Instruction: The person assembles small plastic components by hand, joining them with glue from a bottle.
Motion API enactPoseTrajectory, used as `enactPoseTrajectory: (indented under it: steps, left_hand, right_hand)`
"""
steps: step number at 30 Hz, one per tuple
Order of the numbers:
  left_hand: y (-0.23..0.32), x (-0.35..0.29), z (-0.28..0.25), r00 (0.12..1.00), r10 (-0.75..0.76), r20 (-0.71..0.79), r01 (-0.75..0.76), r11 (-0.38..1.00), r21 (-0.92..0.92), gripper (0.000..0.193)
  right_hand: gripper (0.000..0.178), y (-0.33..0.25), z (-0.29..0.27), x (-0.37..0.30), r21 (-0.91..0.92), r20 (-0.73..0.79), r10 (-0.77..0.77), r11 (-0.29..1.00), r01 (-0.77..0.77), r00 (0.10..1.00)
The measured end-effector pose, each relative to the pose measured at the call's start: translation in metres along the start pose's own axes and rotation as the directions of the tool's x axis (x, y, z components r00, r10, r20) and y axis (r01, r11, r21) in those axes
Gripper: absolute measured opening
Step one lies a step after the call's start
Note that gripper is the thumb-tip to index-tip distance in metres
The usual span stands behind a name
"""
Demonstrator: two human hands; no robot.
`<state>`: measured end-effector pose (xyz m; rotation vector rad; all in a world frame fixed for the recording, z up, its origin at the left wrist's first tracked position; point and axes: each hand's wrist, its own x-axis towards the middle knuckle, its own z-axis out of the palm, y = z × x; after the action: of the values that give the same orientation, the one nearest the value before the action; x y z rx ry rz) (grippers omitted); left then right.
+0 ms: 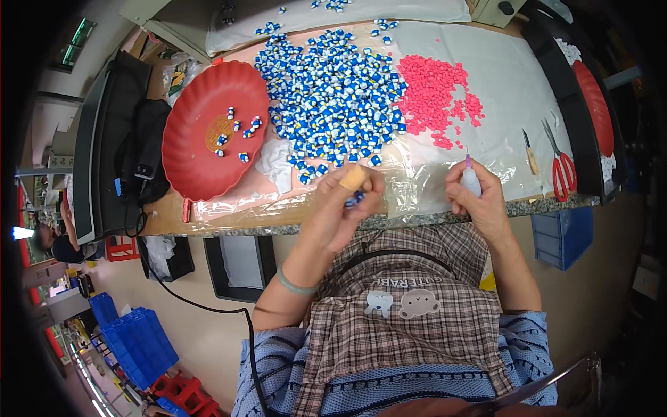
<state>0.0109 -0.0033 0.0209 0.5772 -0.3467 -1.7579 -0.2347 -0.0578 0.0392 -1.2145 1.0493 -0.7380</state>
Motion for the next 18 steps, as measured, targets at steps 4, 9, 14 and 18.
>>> enactPoseTrajectory:
  steps: [4, 9, 14, 18]
  left_hand:
    - [0.012, 0.011, 0.008, 0.935, 0.306, -0.178, -0.058, 0.627, 0.777, 0.013]
    - [-0.003, 0.022, -0.008, 0.781, 0.461, 0.421, -0.252, -0.383, 0.888, 0.018]
    - [-0.009, 0.025, -0.011, 0.821, 0.388, 0.419, -0.242, -0.428, 0.871, 0.025]
    - [-0.001, 0.02, -0.002, 0.868, 0.286, 0.405, -0.186, -0.568, 0.802, 0.019]
  right_hand:
    - [0.011, 0.0, 0.002, 0.003, -0.016, 0.004, -0.015, 1.0, 0.015, 1.0]
    - [0.009, 0.013, 0.001, 0.002, -0.035, -0.041, -0.013, 0.999, 0.011, 0.999]
    - [0.009, 0.027, -0.01, -0.001, -0.03, -0.064, -0.041, 0.999, 0.039, 0.997]
    - [0.011, 0.031, -0.015, 0.005, -0.031, -0.034, -0.074, 0.997, 0.073, 0.997]
